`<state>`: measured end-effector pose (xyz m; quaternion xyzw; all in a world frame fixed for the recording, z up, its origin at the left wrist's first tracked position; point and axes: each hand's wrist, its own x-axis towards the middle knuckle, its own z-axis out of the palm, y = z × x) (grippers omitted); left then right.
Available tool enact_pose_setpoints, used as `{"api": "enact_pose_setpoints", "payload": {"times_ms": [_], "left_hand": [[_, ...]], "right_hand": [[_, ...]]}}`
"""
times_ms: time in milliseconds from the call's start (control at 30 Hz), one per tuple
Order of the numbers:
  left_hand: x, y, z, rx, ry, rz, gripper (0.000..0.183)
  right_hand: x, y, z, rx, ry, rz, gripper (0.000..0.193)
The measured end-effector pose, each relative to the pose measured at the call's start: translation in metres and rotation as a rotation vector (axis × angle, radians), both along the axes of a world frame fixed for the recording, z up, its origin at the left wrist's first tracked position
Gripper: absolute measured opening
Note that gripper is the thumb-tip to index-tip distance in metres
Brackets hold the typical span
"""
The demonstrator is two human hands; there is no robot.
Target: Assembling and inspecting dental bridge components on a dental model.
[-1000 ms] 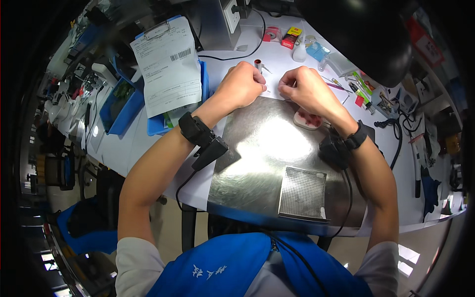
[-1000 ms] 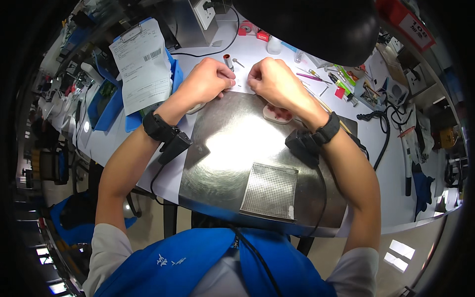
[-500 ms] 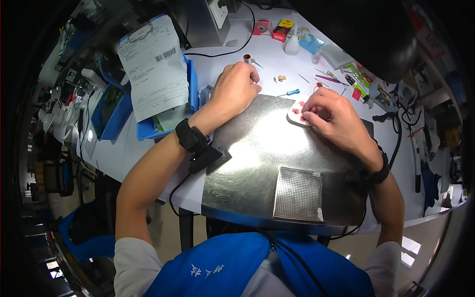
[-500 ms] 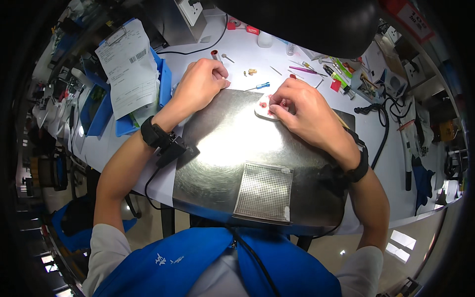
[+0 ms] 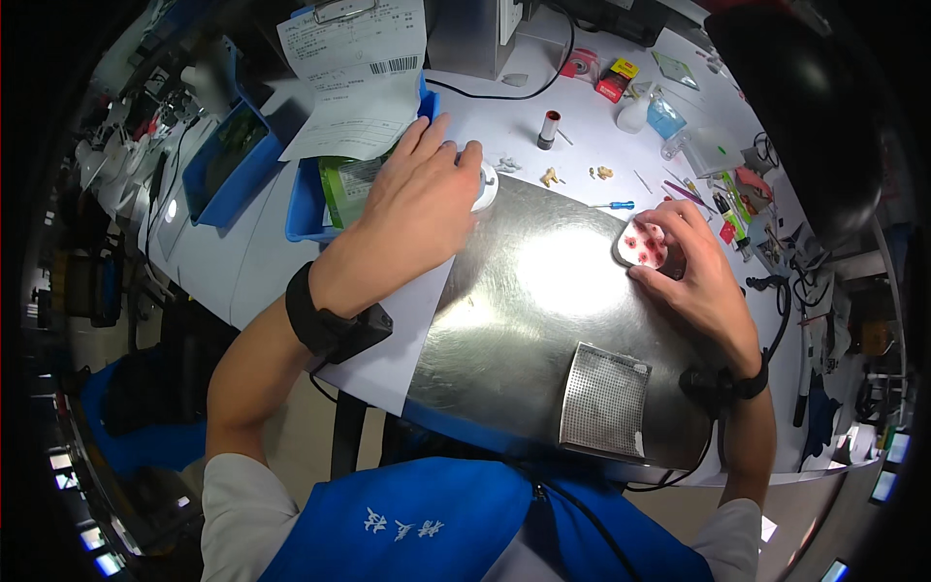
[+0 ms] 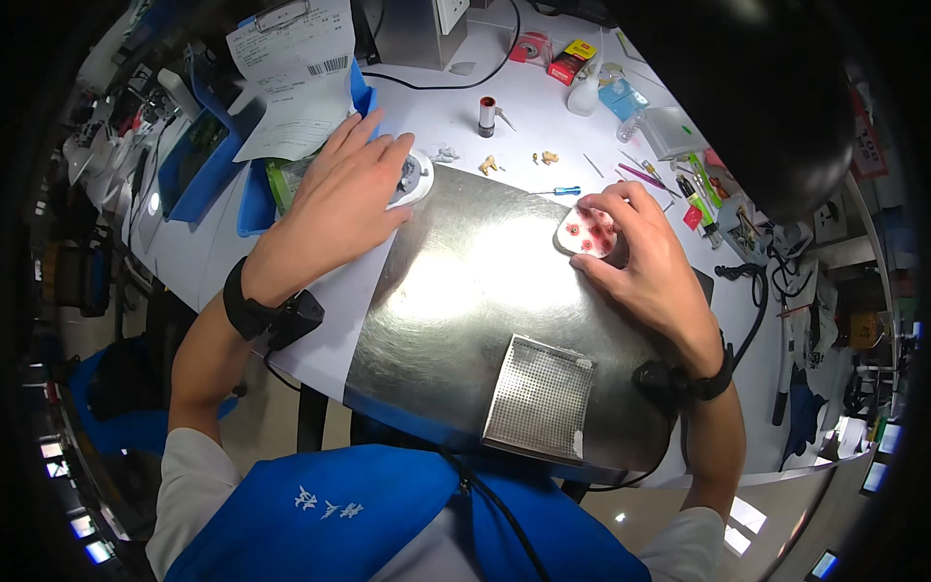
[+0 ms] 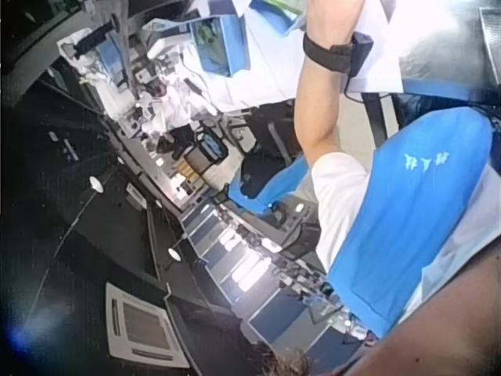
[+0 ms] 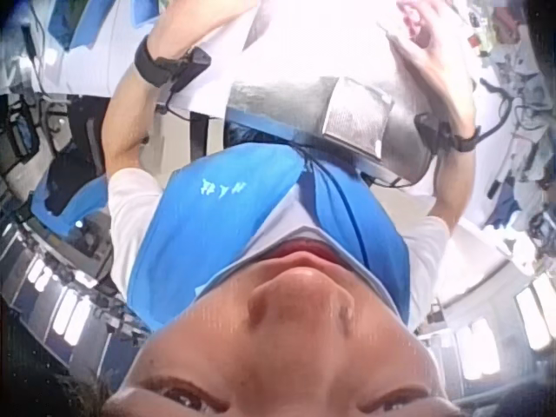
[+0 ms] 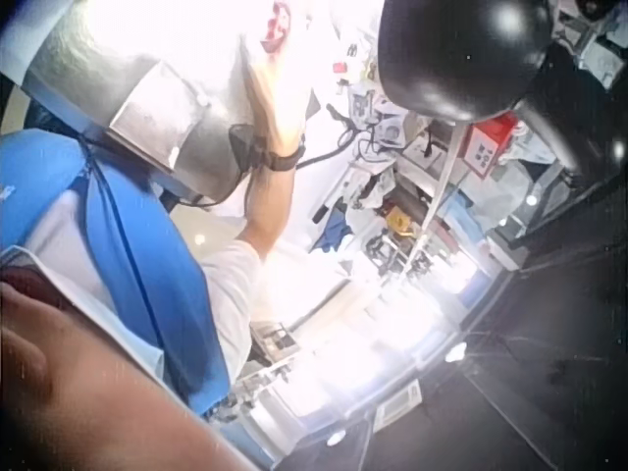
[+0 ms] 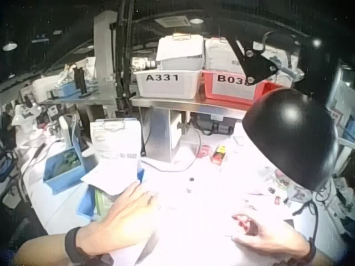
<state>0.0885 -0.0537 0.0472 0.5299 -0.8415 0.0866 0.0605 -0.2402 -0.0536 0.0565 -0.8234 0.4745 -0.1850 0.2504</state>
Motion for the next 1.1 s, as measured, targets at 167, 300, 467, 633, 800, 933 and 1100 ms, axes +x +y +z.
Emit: {"api": "enact_pose_setpoints", "payload": {"times_ms": [167,300,467,633,800,933,1100], "left_hand": [[0.004,-0.002,-0.006,0.103,0.035,-0.045,0.063],[-0.004,0.015,0.000,0.061,0.243,-0.085,0.064],[-0.020,0.045,-0.015,0.064,0.357,-0.149,0.067],[-0.021,0.047,-0.016,0.009,0.483,-0.180,0.074],[-0.030,0.030,-0.037,0.215,0.794,-0.272,0.068],[-0.037,0.004,-0.027,0.513,0.910,-0.214,0.054],[-0.034,-0.019,-0.059,0.314,1.062,-0.071,0.034]], "right_hand": [[0.002,-0.002,0.001,-0.015,0.083,-0.013,0.052],[0.006,-0.002,0.006,-0.025,0.160,-0.022,0.053],[0.018,0.002,0.008,-0.196,0.247,0.003,0.050],[0.051,-0.008,0.025,-0.059,0.134,0.073,0.037],[0.070,-0.053,0.009,-0.027,0.061,0.178,0.034],[0.077,-0.078,-0.013,-0.058,0.112,0.169,0.032],[0.089,-0.085,-0.024,-0.207,0.123,0.241,0.027]]}}
